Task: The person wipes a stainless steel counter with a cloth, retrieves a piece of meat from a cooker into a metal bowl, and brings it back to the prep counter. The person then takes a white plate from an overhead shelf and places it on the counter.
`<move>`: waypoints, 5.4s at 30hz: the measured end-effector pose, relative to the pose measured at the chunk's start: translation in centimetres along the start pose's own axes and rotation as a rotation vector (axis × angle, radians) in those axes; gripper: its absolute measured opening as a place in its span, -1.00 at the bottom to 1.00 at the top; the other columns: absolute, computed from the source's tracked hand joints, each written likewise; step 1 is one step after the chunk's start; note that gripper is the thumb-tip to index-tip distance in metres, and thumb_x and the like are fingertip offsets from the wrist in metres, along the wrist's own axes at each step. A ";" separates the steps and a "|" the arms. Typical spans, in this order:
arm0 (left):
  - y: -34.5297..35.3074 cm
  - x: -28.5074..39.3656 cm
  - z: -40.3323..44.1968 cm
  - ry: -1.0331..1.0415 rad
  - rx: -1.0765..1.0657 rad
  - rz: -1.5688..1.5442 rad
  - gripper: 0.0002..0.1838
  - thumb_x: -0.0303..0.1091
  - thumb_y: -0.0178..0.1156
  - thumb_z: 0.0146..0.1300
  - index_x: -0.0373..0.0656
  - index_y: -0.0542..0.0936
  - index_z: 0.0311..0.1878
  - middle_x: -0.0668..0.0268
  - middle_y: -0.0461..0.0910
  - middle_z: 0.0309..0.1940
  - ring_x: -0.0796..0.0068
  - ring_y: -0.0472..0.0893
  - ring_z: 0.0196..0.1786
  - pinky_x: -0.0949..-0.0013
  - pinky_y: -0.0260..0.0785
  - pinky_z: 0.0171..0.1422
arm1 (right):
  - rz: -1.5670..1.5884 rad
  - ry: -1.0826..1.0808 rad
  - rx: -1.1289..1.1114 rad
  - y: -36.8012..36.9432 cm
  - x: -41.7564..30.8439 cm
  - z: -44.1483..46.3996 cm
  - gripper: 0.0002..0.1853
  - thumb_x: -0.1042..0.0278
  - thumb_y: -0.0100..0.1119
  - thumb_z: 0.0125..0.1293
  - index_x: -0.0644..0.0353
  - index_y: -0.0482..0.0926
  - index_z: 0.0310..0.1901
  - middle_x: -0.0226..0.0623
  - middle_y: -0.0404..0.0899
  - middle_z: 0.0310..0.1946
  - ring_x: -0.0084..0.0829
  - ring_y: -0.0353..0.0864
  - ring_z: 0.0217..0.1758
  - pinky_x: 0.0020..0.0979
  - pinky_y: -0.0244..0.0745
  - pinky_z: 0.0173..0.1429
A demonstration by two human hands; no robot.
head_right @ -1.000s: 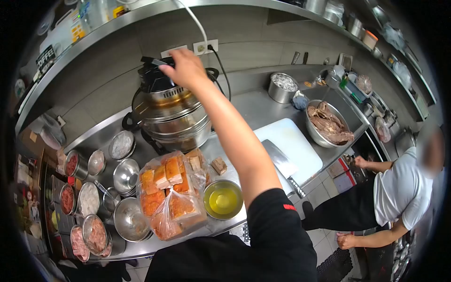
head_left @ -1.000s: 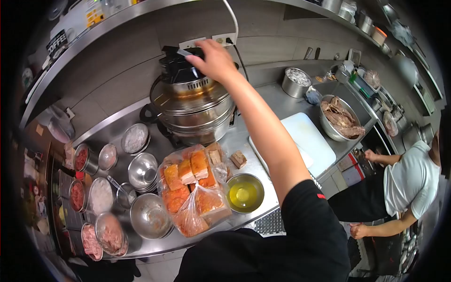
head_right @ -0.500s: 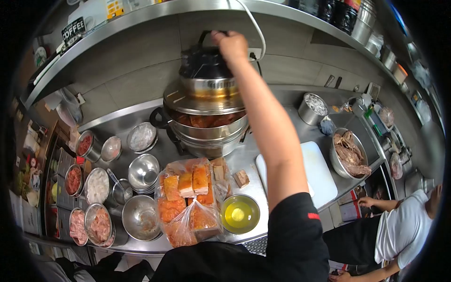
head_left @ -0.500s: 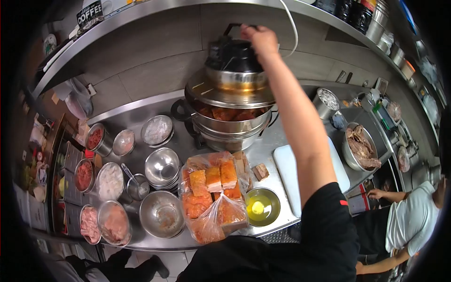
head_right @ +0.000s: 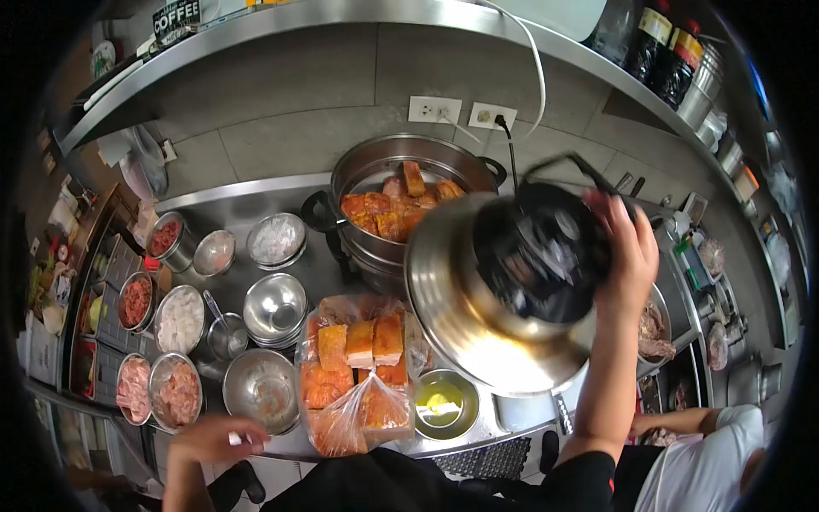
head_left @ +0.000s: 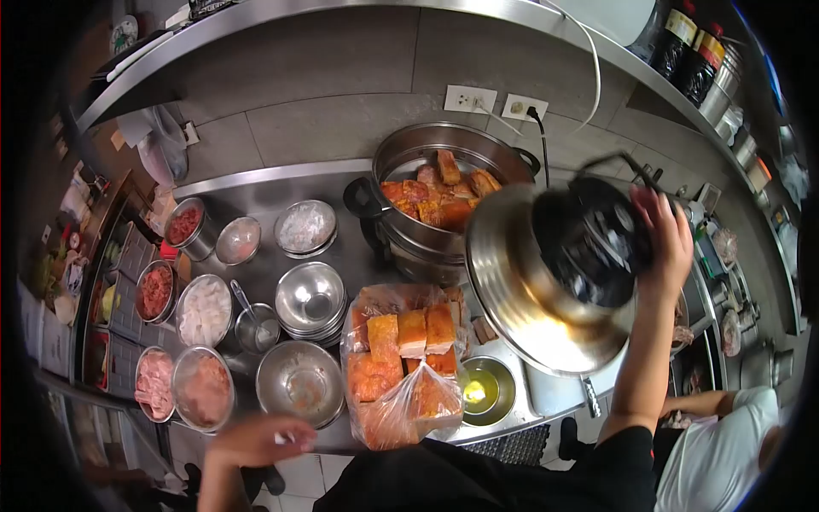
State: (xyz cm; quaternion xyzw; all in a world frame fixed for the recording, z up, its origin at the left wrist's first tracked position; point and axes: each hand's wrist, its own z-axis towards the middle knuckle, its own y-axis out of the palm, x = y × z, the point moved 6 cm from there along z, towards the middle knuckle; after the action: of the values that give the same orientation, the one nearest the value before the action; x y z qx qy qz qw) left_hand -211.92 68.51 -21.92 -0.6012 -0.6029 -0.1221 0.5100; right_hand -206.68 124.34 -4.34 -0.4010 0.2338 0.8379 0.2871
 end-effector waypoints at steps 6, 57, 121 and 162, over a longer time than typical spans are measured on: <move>-12.8 16.5 12.5 0.447 0.368 0.169 -0.78 -0.33 0.28 0.41 -0.21 0.67 0.04 0.28 0.71 -0.05 0.51 0.67 -0.02 0.38 0.53 0.10 | -0.005 0.043 0.078 -8.6 -0.1 -5.7 -0.58 0.23 0.18 0.48 0.45 0.54 0.14 0.03 0.68 0.07 -0.04 0.64 0.24 -0.07 0.38 0.47; -10.8 -4.2 -1.5 0.246 0.816 -1.003 -0.50 -0.19 0.11 0.44 -0.37 0.42 0.27 -0.03 0.64 0.01 0.04 0.73 0.00 0.12 0.65 0.04 | 0.040 0.068 -0.232 14.6 4.4 3.7 -0.68 0.23 0.31 0.42 0.39 0.64 -0.05 -0.12 0.74 -0.07 -0.40 0.71 0.04 -0.40 0.48 0.25; 15.6 -18.5 -23.1 -0.196 1.494 -0.996 -0.62 -0.14 0.06 0.57 -0.34 0.60 0.05 0.33 0.64 -0.20 0.59 0.57 -0.16 0.45 0.43 0.00 | -1.079 -0.512 -1.408 45.2 17.4 -17.5 -0.86 0.31 0.24 0.18 0.19 0.59 -0.33 -0.16 0.67 -0.37 -0.16 0.73 -0.33 -0.21 0.66 -0.23; 61.1 -16.8 -57.3 -2.237 2.142 -0.396 -0.33 0.20 0.18 0.38 -0.17 0.53 0.31 0.01 0.54 0.27 -0.01 0.50 0.33 0.01 0.33 0.39 | 0.094 0.182 -2.598 51.8 -1.4 -113.0 -0.76 0.27 0.27 0.30 0.31 0.60 -0.34 -0.34 0.59 -0.52 -0.49 0.59 -0.50 -0.34 0.53 -0.44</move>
State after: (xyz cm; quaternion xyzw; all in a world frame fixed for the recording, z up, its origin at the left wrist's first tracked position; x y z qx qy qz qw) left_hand -137.28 29.95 -37.46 0.3330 -0.5313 0.7784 -0.0300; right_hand -179.87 16.00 -59.19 -0.4303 -0.7104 0.4297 -0.3544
